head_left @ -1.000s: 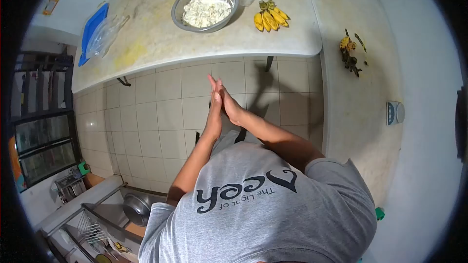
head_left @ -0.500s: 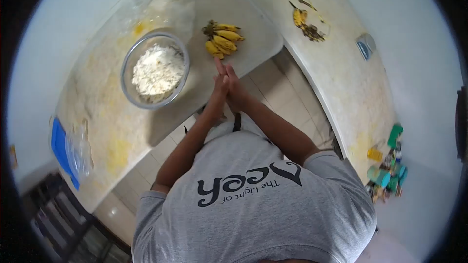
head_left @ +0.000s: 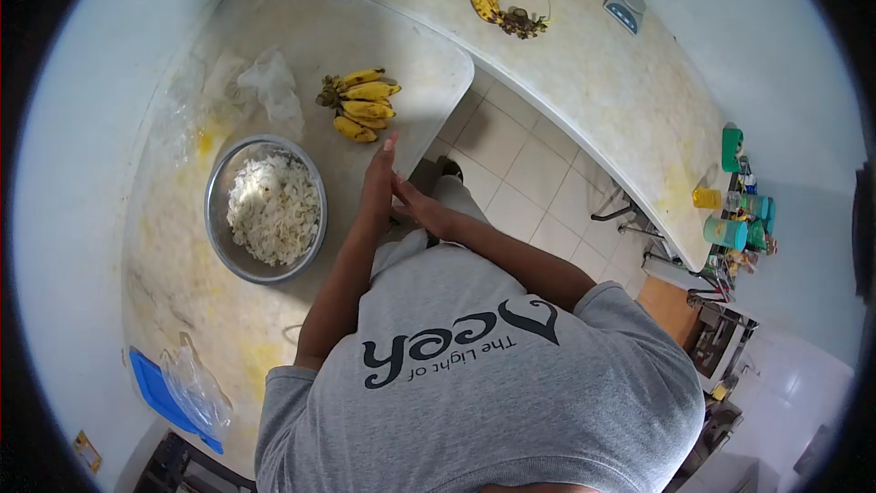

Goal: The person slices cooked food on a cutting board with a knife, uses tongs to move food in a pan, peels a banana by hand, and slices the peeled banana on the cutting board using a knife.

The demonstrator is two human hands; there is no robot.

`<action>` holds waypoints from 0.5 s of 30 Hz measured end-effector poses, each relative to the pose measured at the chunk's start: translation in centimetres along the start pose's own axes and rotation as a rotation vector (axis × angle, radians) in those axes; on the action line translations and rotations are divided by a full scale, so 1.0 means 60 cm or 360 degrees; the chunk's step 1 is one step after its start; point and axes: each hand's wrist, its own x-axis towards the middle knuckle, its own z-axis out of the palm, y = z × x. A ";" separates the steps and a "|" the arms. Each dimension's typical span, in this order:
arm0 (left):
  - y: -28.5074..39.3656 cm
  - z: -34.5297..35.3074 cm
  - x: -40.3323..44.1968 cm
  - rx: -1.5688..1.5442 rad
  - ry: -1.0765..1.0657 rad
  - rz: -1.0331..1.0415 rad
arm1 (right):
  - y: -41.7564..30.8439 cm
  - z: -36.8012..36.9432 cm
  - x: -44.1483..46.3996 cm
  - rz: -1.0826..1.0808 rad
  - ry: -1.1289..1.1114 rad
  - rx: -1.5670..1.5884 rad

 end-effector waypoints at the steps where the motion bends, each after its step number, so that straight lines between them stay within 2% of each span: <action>1: 0.000 0.004 0.008 0.0013 0.0000 0.0057 | -0.007 -0.009 -0.002 0.0037 0.0051 -0.0075; 4: 0.006 0.034 0.036 -0.0030 -0.0035 0.0174 | -0.032 -0.057 -0.007 0.0058 0.0169 -0.0331; 6: 0.001 0.042 0.070 0.0300 0.0035 0.0433 | -0.045 -0.121 0.002 -0.0022 0.0196 -0.0543; 7: 0.002 0.046 0.088 0.0464 0.0074 0.0563 | -0.051 -0.156 0.003 -0.0099 0.0286 -0.0648; 10: 0.025 0.074 0.159 0.0480 0.0146 0.0648 | -0.089 -0.271 -0.002 -0.0246 0.0589 -0.0854; 12: 0.063 0.113 0.213 0.0465 0.0146 0.0484 | -0.136 -0.348 -0.011 -0.0211 0.0840 -0.0847; 15: 0.104 0.199 0.316 0.0361 0.0102 0.0155 | -0.192 -0.469 -0.011 -0.0378 0.1134 -0.0895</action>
